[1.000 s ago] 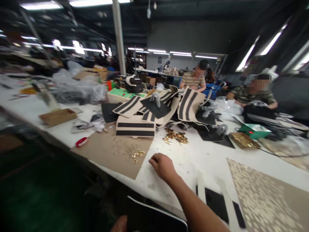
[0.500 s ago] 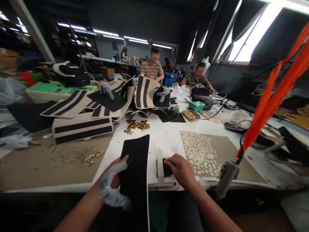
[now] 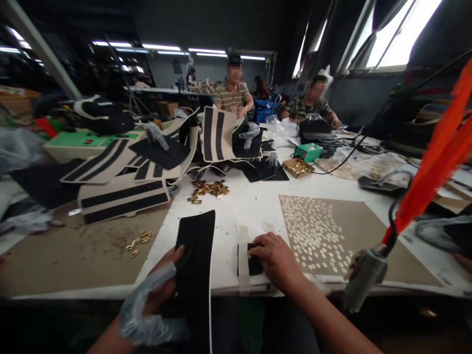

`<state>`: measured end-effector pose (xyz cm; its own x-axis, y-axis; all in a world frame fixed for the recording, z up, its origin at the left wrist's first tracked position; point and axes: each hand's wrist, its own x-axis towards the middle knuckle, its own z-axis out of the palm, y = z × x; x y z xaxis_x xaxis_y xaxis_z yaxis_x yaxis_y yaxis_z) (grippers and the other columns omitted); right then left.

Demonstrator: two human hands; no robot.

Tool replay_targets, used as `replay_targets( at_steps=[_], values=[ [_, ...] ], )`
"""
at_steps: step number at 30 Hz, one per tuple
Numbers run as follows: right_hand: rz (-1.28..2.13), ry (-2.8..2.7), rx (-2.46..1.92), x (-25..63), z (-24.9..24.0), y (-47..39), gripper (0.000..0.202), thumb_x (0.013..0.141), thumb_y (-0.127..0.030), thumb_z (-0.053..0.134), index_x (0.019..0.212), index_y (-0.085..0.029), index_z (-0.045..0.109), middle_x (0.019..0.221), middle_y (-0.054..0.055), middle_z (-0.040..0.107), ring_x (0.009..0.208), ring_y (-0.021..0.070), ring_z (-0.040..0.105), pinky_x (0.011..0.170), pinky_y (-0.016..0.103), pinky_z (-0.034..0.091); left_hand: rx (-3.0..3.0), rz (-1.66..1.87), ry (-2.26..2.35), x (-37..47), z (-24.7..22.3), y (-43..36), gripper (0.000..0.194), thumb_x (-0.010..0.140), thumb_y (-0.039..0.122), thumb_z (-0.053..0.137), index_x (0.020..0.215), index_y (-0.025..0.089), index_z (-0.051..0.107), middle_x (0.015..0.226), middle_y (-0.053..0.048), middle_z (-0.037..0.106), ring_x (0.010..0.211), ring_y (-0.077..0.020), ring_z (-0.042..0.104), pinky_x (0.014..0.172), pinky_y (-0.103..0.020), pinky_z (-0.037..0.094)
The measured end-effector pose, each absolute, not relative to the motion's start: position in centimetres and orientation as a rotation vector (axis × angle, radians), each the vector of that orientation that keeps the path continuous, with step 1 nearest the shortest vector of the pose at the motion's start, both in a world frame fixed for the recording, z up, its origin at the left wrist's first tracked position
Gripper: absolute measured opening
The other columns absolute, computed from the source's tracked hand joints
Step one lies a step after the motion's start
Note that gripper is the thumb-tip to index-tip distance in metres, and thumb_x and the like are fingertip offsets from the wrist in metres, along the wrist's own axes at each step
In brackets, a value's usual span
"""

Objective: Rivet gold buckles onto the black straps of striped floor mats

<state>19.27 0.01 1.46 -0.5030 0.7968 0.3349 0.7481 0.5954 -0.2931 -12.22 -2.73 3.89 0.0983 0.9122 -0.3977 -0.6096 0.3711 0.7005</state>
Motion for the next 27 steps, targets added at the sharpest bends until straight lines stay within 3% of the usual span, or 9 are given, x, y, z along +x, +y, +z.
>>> replay_targets(
  at_steps=[5, 9, 12, 14, 20, 24, 27],
  values=[
    [0.139, -2.241, -1.398, 19.0, 1.7, -0.8, 0.031, 0.095, -0.014, 0.056, 0.118, -0.027, 0.073, 0.115, 0.007, 0.072, 0.102, 0.0252, 0.065, 0.089, 0.04, 0.051, 0.454, 1.205, 0.927, -12.0, 3.6, -2.8, 0.033, 0.07, 0.035, 0.091, 0.097, 0.019, 0.08, 0.096, -0.008, 0.083, 0.096, -0.0312, 0.078, 0.092, -0.038, 0.062],
    [0.154, -2.1, -1.485, 18.7, 2.0, -1.9, 0.015, 0.096, -0.027, 0.06, 0.101, -0.023, 0.074, 0.1, 0.007, 0.072, 0.091, 0.0239, 0.066, 0.085, 0.038, 0.051, 0.508, 1.169, 1.018, -12.2, 3.8, -2.8, 0.033, 0.071, 0.039, 0.091, 0.093, 0.018, 0.081, 0.091, -0.01, 0.083, 0.092, -0.0325, 0.078, 0.089, -0.038, 0.062],
    [0.169, -2.083, -1.528, 18.2, 1.8, -2.5, 0.018, 0.096, -0.039, 0.063, 0.093, -0.025, 0.075, 0.092, 0.006, 0.072, 0.087, 0.0237, 0.066, 0.08, 0.037, 0.049, 0.524, 1.142, 1.055, -12.4, 3.8, -2.7, 0.035, 0.069, 0.044, 0.091, 0.088, 0.018, 0.08, 0.084, -0.009, 0.082, 0.086, -0.0333, 0.078, 0.087, -0.04, 0.062],
    [0.172, -2.076, -1.556, 17.9, 1.5, -2.4, 0.021, 0.097, -0.039, 0.062, 0.089, -0.026, 0.076, 0.089, 0.007, 0.072, 0.086, 0.024, 0.066, 0.08, 0.037, 0.048, 0.528, 1.135, 1.082, -12.4, 4.0, -2.8, 0.037, 0.068, 0.048, 0.091, 0.087, 0.018, 0.08, 0.084, -0.009, 0.082, 0.086, -0.0347, 0.077, 0.089, -0.043, 0.062],
    [0.239, -2.042, -1.581, 18.2, 0.5, -1.9, 0.017, 0.094, -0.031, 0.061, 0.099, -0.027, 0.077, 0.093, 0.005, 0.073, 0.089, 0.0248, 0.067, 0.081, 0.039, 0.049, 0.488, 1.116, 1.05, -12.3, 5.1, -2.9, 0.03, 0.067, 0.037, 0.091, 0.093, 0.025, 0.081, 0.091, -0.01, 0.082, 0.124, -0.0433, 0.064, 0.108, -0.05, 0.053],
    [0.294, -2.069, -1.529, 18.1, 1.0, -2.0, 0.018, 0.093, -0.028, 0.06, 0.101, -0.027, 0.076, 0.094, 0.005, 0.073, 0.09, 0.0246, 0.067, 0.082, 0.039, 0.049, 0.505, 1.144, 1.062, -12.5, 4.9, -2.8, 0.029, 0.068, 0.031, 0.09, 0.094, 0.024, 0.08, 0.099, -0.011, 0.082, 0.131, -0.0446, 0.058, 0.113, -0.053, 0.047],
    [0.291, -2.107, -1.522, 17.9, 1.4, -2.1, 0.017, 0.094, -0.034, 0.064, 0.102, -0.026, 0.077, 0.094, 0.006, 0.072, 0.089, 0.0255, 0.066, 0.083, 0.04, 0.049, 0.515, 1.173, 1.111, -12.7, 4.3, -2.8, 0.025, 0.066, 0.025, 0.091, 0.088, 0.024, 0.08, 0.097, -0.012, 0.082, 0.135, -0.0442, 0.054, 0.114, -0.051, 0.046]
  ],
)
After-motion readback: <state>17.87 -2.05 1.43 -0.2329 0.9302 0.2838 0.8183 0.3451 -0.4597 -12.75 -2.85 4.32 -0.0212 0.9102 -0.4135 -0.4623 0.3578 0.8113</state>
